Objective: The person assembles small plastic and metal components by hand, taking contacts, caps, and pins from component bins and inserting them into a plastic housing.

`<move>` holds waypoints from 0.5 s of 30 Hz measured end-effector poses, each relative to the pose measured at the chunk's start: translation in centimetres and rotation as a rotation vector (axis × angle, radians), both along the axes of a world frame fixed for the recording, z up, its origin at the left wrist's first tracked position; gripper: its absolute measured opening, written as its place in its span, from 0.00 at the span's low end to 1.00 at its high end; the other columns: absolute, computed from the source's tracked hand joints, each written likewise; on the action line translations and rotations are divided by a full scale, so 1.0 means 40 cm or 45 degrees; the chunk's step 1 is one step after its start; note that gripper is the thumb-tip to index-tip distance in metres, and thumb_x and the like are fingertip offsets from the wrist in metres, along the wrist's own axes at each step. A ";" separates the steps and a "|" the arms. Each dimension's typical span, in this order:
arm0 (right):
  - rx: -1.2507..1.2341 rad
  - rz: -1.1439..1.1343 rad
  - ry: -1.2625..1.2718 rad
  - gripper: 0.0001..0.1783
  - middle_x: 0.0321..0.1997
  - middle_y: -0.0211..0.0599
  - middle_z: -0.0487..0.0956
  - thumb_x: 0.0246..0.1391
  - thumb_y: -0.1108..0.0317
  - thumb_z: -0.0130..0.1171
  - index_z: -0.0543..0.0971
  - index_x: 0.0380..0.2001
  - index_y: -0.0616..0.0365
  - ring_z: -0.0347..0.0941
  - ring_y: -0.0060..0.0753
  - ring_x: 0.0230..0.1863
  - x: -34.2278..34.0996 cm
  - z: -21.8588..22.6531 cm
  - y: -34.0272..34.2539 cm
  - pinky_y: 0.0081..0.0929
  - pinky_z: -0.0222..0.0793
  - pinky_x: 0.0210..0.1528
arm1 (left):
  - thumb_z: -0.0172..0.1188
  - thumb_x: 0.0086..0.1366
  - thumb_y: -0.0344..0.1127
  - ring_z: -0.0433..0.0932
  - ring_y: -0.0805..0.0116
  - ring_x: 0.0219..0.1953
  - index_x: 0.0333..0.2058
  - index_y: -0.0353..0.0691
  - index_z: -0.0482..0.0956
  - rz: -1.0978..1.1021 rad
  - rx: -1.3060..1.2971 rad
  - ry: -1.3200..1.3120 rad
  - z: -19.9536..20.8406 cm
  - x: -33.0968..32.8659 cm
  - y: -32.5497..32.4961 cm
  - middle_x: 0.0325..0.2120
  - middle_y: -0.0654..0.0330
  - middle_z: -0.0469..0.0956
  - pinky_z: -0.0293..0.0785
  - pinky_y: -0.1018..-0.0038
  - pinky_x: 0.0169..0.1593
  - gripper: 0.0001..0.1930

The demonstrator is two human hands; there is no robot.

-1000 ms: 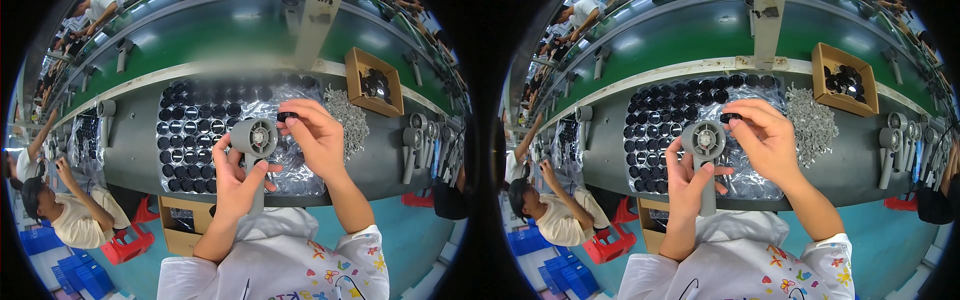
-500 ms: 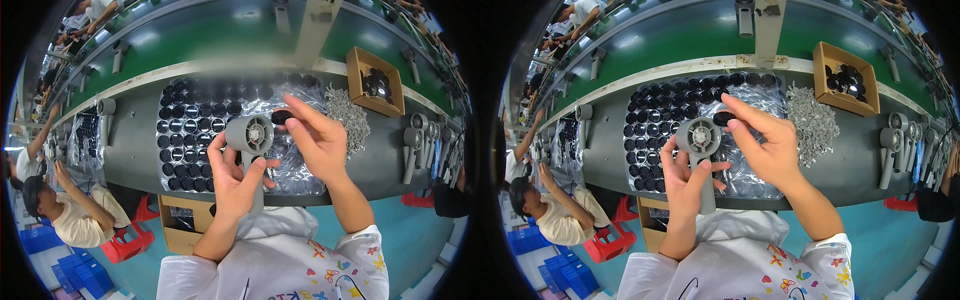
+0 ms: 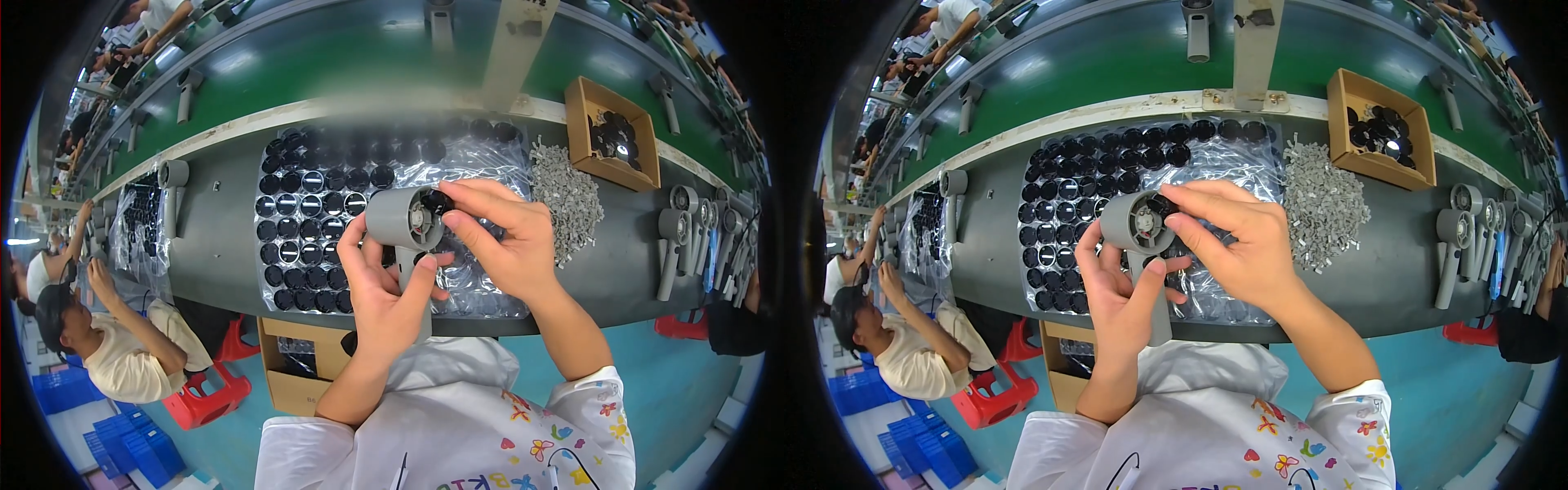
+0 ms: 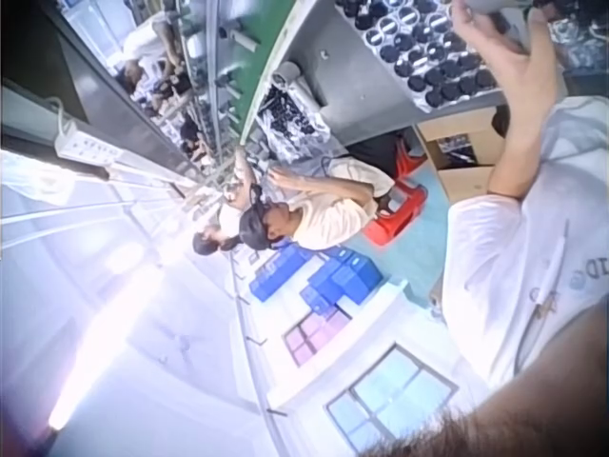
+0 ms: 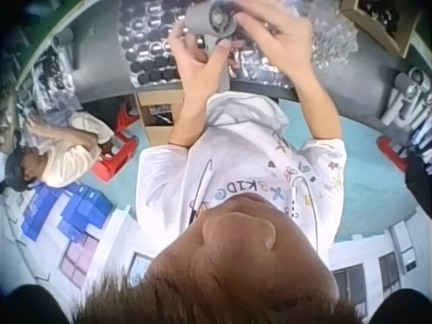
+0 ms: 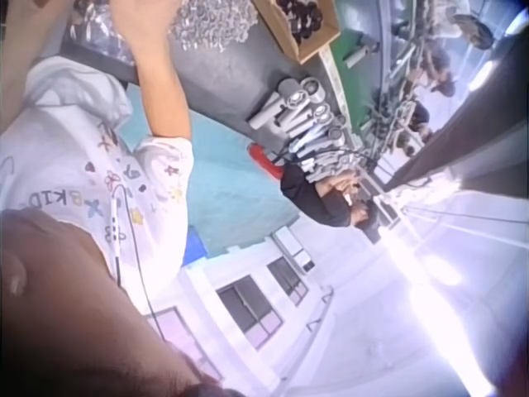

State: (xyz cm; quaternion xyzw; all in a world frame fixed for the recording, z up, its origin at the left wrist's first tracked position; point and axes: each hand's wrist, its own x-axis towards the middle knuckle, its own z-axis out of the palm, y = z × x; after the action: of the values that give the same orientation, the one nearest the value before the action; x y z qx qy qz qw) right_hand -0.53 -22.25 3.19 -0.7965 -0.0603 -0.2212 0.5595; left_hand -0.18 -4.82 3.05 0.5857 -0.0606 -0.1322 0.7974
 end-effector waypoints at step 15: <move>0.053 -0.001 0.027 0.18 0.47 0.46 0.86 0.53 0.77 0.69 0.85 0.49 0.64 0.85 0.33 0.43 -0.007 0.001 0.006 0.26 0.78 0.50 | 0.56 0.68 0.18 0.85 0.54 0.47 0.68 0.37 0.43 0.012 0.019 -0.025 -0.005 0.001 -0.002 0.60 0.43 0.65 0.87 0.75 0.32 0.37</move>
State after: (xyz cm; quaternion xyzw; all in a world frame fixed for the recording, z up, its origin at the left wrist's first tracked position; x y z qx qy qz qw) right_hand -0.79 -22.00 3.23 -0.7869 -0.0493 -0.2142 0.5766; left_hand -0.14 -4.91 2.83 0.5933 -0.0646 -0.1231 0.7929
